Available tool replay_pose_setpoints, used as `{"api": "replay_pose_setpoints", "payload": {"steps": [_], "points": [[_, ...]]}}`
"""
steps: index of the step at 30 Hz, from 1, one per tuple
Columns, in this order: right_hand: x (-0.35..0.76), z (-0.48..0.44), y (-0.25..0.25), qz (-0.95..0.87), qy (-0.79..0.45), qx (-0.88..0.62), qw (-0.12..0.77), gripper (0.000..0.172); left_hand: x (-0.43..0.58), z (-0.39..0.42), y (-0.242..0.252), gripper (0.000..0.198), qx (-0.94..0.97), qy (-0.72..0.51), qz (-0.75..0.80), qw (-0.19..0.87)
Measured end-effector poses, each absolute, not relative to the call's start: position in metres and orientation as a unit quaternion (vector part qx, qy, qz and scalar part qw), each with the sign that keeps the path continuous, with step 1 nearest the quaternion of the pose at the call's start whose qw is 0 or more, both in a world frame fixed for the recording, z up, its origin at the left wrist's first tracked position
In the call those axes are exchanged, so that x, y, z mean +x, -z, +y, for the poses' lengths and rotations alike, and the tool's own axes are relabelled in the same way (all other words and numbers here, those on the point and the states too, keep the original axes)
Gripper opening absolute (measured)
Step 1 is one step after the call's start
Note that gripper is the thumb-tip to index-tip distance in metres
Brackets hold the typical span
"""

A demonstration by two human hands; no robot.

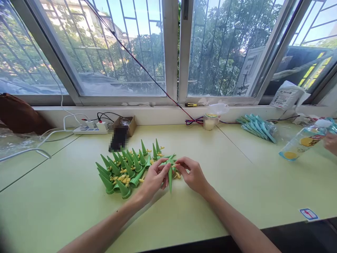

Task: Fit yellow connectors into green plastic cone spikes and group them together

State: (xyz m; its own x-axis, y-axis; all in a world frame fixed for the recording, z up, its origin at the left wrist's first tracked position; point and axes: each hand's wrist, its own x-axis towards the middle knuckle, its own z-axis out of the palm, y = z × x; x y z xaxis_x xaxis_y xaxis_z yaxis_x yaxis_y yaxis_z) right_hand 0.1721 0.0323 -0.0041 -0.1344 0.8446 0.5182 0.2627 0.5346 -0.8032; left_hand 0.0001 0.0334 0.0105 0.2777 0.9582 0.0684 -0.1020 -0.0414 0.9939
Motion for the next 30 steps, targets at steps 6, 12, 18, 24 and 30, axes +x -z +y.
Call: {"api": "replay_pose_setpoints", "payload": {"steps": [6, 12, 18, 24, 30], "points": [[0.1725, 0.0322, 0.0017, -0.713, -0.253, -0.401, 0.517, 0.017, 0.0001, 0.0335, -0.0078, 0.047, 0.56, -0.468, 0.387, 0.564], [0.1724, 0.0324, 0.0023, -0.712, -0.253, -0.403, 0.516, 0.022, -0.0001, 0.034, -0.0086, 0.049, 0.559, -0.481, 0.373, 0.563], [0.1708, 0.0311, 0.0045, -0.709, -0.27, -0.419, 0.5, 0.027, -0.0002, 0.0327, -0.0056, 0.043, 0.574, -0.492, 0.377, 0.535], [0.1701, 0.0302, 0.0051, -0.69, -0.317, -0.42, 0.497, 0.032, -0.0004, 0.0302, -0.0028, 0.036, 0.6, -0.482, 0.387, 0.509], [0.1686, 0.0267, 0.0011, -0.672, -0.359, -0.433, 0.482, 0.043, -0.0001, 0.0243, -0.0065, 0.029, 0.633, -0.463, 0.397, 0.477]]}}
